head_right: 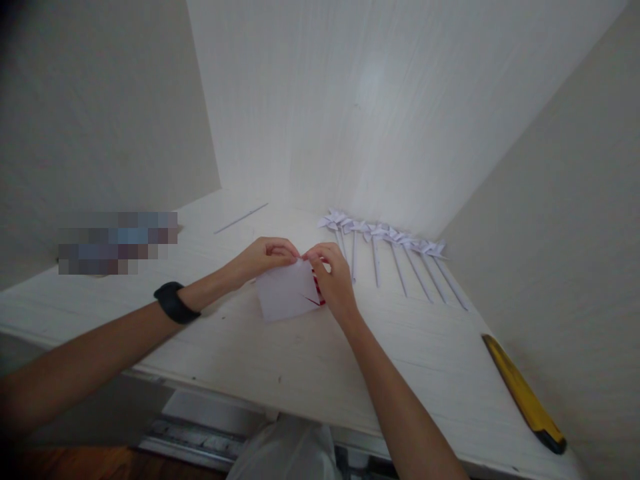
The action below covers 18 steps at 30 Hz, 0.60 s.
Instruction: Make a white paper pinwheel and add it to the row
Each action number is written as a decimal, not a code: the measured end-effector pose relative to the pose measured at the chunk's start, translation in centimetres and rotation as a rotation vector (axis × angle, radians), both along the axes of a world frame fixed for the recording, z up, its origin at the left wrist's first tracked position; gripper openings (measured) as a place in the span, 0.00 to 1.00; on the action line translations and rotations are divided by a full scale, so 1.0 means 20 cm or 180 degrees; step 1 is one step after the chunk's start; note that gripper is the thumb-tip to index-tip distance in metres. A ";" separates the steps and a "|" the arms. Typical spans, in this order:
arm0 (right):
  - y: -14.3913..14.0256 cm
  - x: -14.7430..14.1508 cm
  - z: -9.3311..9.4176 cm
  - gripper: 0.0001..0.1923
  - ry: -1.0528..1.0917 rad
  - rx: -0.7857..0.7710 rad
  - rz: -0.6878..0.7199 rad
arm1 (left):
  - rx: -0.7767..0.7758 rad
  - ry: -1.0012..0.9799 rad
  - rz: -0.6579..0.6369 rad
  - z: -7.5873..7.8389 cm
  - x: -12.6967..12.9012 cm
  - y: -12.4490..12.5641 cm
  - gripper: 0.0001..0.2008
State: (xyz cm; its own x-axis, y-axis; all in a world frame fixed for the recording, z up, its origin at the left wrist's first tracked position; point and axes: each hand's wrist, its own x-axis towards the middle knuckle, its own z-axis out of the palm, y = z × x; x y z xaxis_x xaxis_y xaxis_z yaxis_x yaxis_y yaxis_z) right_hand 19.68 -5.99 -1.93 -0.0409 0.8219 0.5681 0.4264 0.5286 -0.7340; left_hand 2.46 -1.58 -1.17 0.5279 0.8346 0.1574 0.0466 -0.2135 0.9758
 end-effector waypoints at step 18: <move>0.02 0.00 -0.02 0.11 0.0346 -0.0752 0.0146 | 0.0570 0.0110 0.0084 0.01 0.00 -0.01 0.06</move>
